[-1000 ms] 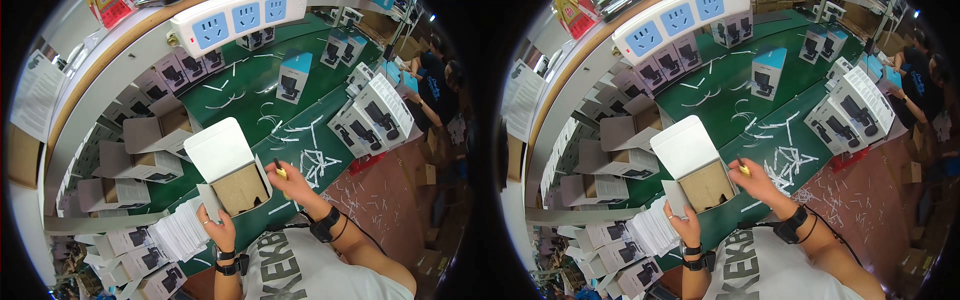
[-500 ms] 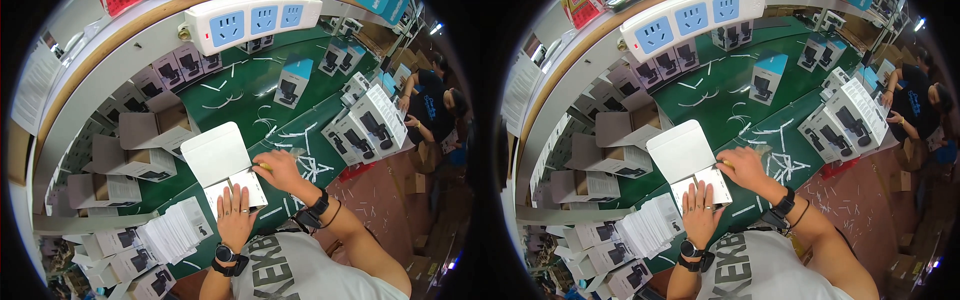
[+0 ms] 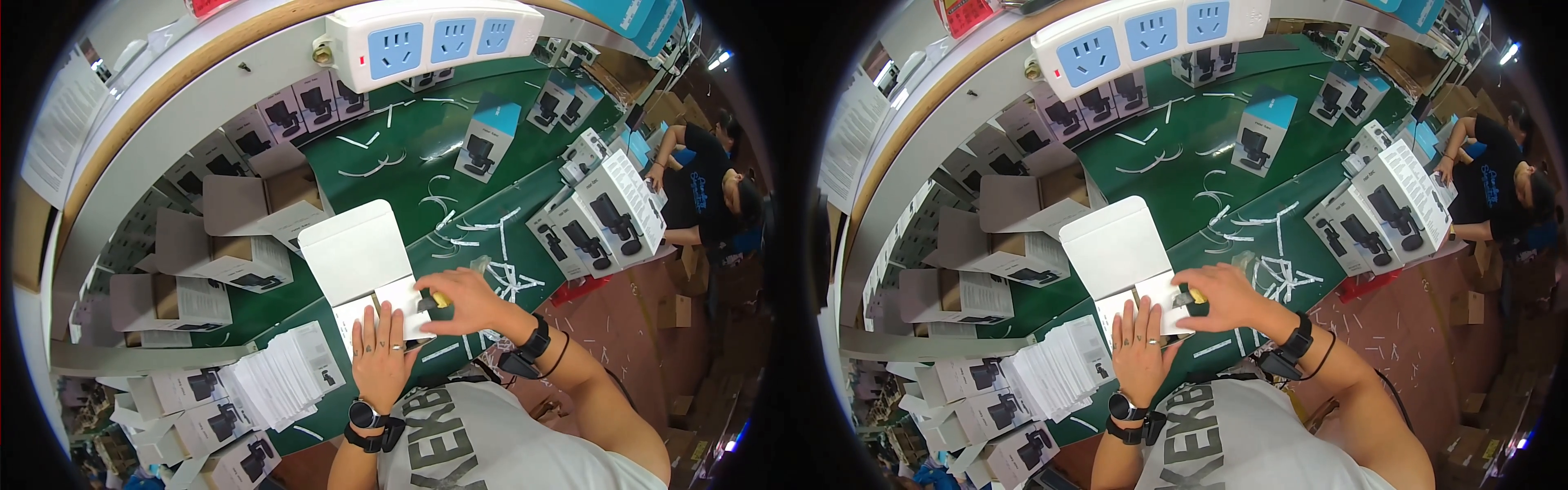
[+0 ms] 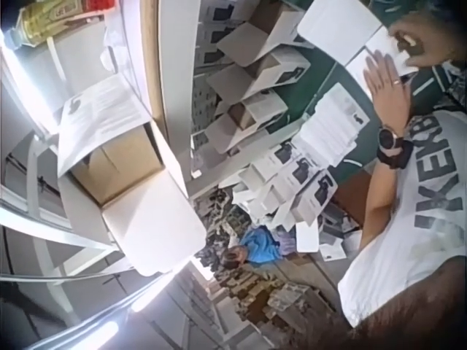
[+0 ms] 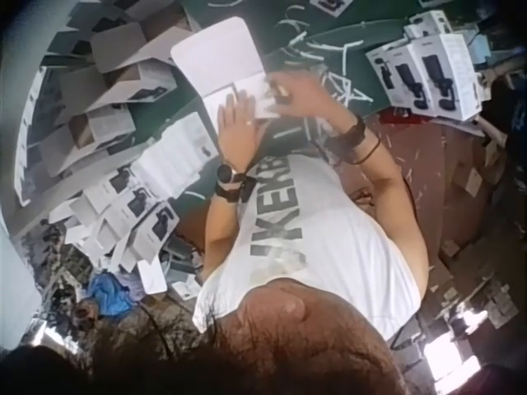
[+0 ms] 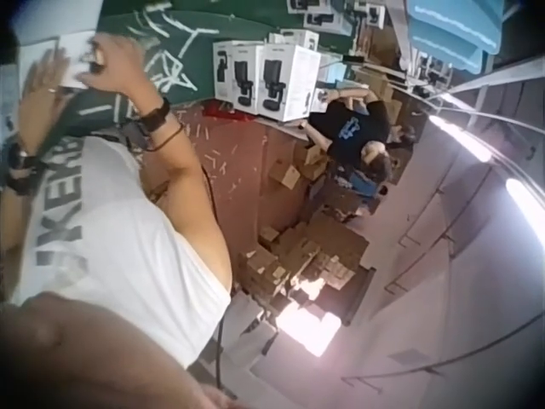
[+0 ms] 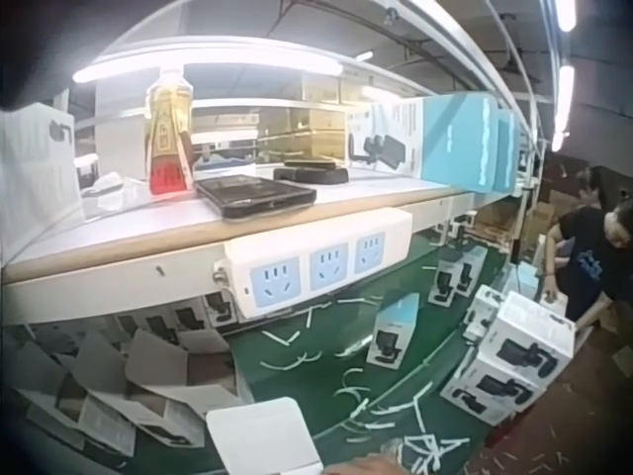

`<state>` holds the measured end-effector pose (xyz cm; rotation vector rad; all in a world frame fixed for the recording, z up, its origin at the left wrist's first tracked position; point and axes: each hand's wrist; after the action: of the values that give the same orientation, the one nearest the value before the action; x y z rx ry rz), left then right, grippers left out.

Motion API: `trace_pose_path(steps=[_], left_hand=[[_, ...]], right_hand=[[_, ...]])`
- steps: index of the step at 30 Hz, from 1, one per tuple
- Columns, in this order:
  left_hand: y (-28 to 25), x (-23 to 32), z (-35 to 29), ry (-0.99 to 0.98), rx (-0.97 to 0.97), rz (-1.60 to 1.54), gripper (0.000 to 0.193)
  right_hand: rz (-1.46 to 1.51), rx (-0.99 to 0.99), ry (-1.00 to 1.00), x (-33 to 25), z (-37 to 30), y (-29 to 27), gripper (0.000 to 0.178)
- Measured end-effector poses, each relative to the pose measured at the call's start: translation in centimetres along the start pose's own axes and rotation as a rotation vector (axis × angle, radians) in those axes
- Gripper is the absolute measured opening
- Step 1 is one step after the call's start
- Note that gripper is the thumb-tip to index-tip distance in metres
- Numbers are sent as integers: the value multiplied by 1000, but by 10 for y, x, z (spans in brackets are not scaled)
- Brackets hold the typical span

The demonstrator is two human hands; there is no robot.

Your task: The person assembles a box, inserts a cardboard liner, and places a manual inside before closing the box and applying a sticker with a tool. They repeat this process for several more boxes, setting each finished package aside.

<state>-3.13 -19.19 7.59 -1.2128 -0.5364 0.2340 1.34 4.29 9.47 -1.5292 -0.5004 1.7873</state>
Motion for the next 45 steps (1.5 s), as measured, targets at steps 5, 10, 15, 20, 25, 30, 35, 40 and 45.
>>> trace_pose_path(steps=[5,10,15,20,25,30,35,40,45], left_hand=[[1,0,-6,17,22,1,71],[8,4,-18,-43,107,-109,68],[-14,14,-17,-4,-18,-35,73],[-15,-1,-43,77,-90,-25,80],[-8,-13,-48,71,-52,-84,80],[-7,-16,-53,53,-85,-110,76],[-9,-16,-52,41,-121,-110,71],[-1,-23,-61,61,-86,-87,81],[-20,-20,-53,86,-55,-133,86]], right_hand=[[389,-256,154,9,-23,-20,27],[41,-566,446,7,-28,-81,29],[-116,-3,35,-42,6,-13,28],[-144,141,-69,-79,54,83,18],[-142,155,-136,-74,57,109,17],[-55,83,-231,-76,58,116,17],[7,-25,-201,-85,62,124,21],[262,-147,-21,-85,58,105,25],[-6,-124,347,-39,29,-44,23]])
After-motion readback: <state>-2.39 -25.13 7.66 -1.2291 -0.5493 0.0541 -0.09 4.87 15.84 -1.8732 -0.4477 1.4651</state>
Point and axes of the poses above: each hand's wrist, its own z-axis towards the middle knuckle, its own y-axis out of the palm, x = y × z, and after that the axes turned 7 degrees about y, right-handed
